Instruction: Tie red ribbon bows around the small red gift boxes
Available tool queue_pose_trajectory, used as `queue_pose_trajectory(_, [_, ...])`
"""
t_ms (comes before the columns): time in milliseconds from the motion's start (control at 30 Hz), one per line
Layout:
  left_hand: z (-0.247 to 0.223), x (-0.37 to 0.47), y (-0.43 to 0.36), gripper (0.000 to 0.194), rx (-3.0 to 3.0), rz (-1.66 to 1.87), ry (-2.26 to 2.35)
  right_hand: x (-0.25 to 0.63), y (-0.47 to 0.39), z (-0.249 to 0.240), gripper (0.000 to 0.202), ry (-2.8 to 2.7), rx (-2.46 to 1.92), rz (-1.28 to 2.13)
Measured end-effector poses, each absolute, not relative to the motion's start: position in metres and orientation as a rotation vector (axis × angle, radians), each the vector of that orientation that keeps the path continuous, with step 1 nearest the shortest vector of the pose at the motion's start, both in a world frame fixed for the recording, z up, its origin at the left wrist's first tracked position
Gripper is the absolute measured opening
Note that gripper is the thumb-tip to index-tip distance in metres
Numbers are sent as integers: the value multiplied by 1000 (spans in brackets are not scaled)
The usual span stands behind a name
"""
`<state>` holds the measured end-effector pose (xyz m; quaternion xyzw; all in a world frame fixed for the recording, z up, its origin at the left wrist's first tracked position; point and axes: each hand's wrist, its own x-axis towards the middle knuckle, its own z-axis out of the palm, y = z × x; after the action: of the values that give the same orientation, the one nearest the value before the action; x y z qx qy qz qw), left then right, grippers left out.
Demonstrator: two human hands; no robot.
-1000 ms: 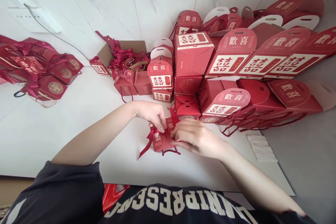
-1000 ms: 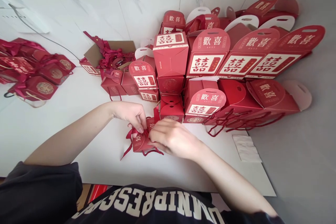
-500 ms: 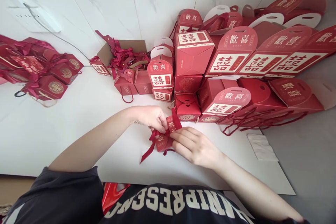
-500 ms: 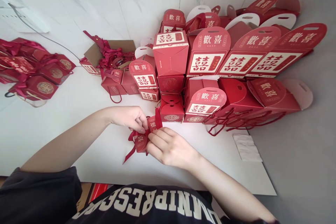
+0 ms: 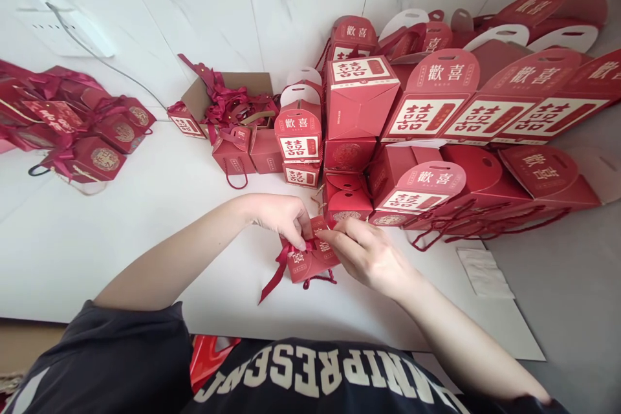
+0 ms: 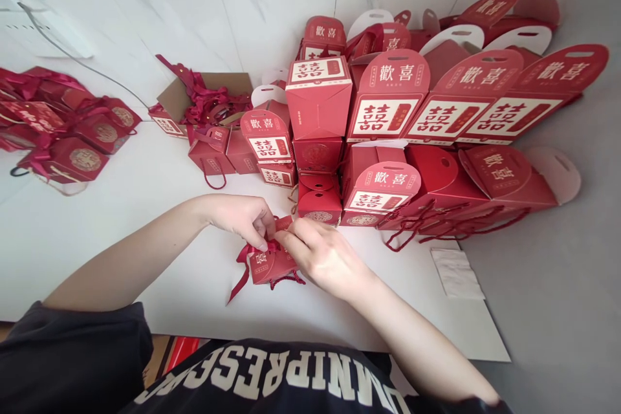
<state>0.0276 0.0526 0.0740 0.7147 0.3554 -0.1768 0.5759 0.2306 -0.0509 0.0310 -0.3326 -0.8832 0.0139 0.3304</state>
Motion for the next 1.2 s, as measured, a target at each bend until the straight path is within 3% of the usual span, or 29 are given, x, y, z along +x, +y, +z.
queue_pose_trajectory(200, [75, 32, 54, 17, 1738, -460, 823, 227, -32, 45, 12, -2182, -1119, 840])
queue_pose_trajectory(300, [75, 32, 54, 18, 1741, -473, 843, 227, -14, 49, 7, -2195, -1120, 1032])
queue_pose_trajectory(500, [73, 31, 56, 15, 1777, -453, 844, 227, -10, 46, 4, -2340, -966, 672])
queue_pose_trajectory(700, [73, 30, 58, 24, 1733, -475, 803, 230, -45, 37, 27, -2603, -679, 17])
queue_pose_trajectory(1200, [76, 32, 40, 28, 1664, -352, 1002, 216, -69, -11, 8, -2079, -858, 555])
